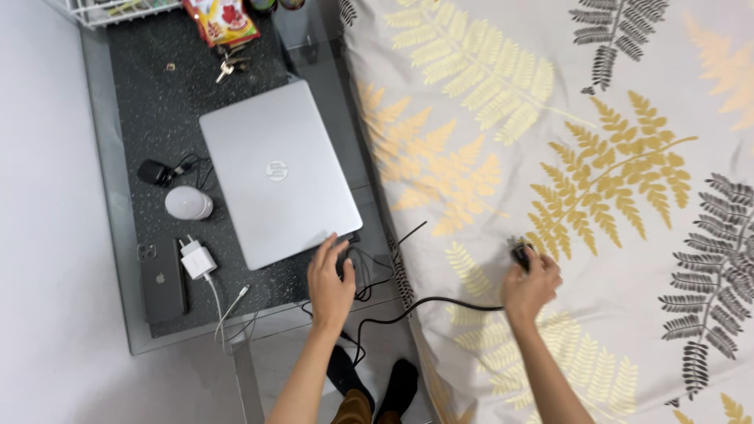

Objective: The person inserts batteries into a blue device on a desk, then walks around the room unplugging power adapters and cables from wall sockets, including a phone charger, a laptop cable, a bug zapper, and a fish tank outlet.

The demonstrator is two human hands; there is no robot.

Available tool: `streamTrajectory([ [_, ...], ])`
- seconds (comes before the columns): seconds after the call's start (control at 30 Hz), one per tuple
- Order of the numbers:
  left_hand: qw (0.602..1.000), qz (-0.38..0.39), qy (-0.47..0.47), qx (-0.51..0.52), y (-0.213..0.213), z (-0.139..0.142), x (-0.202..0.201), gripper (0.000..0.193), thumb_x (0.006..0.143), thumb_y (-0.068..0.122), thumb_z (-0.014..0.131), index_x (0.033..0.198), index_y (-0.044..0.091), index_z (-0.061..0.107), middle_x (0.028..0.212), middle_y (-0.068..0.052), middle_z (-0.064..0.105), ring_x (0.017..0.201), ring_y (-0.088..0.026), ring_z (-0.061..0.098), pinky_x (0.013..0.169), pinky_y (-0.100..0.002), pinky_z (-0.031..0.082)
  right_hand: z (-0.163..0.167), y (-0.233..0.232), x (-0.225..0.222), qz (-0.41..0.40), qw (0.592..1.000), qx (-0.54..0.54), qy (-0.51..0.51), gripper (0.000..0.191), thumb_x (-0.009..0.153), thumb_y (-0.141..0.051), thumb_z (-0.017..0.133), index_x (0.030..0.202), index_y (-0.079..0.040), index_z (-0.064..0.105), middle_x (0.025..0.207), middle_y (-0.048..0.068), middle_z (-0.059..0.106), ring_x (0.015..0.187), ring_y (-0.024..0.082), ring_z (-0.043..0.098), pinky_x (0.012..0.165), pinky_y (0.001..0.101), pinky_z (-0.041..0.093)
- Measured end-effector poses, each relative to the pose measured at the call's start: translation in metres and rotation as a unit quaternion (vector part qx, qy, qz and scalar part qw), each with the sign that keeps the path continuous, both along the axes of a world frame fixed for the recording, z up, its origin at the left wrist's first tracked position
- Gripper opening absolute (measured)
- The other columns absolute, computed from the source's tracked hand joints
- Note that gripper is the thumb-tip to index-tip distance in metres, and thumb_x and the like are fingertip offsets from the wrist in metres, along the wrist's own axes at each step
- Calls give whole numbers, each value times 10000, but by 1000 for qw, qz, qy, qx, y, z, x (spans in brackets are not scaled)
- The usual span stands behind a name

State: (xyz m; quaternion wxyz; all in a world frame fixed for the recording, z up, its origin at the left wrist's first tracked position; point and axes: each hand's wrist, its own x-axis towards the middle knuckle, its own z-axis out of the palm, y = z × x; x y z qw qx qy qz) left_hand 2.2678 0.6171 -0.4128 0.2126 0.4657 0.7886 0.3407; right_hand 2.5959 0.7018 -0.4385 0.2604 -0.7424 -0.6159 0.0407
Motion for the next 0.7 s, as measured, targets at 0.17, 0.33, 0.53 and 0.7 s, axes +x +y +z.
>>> streamTrajectory([
  [0.17, 993, -14, 115, -32, 1, -4, -34, 459, 919, 93, 627, 1375, 71, 576, 1584, -85, 397, 1448, -282, 379, 1195, -473, 308, 25, -9, -114, 179, 967, -9, 181, 326, 901, -14, 641, 1221, -64, 678, 1257, 178, 617, 1224, 338, 567, 1084, 468, 415],
  [0.33, 982, -58, 156, -91, 11, -11, -54, 535, 937, 167, 660, 1450, 165, 505, 1611, -24, 348, 1516, -217, 278, 1234, -489, 226, 44, -7, -206, 185, 886, -246, 347, 375, 957, -103, 608, 1329, -54, 624, 1210, 86, 660, 1087, 214, 660, 906, 338, 541],
  [0.53, 961, -77, 170, -204, 25, -13, -73, 796, 834, 378, 736, 1533, 285, 367, 1665, 17, 189, 1532, -199, 149, 1244, -542, 107, 49, 3, -256, 193, 896, -236, 322, 539, 902, -80, 693, 1399, 41, 525, 1250, 140, 616, 1112, 225, 622, 928, 328, 505],
  [0.7, 944, -125, 183, -245, 25, -17, -88, 830, 819, 457, 713, 1542, 356, 317, 1668, 56, 165, 1533, -180, 142, 1248, -565, 80, 38, 13, -275, 103, 845, -290, 437, 530, 835, 24, 613, 1359, 70, 555, 1130, 124, 714, 990, 185, 667, 858, 307, 532],
])
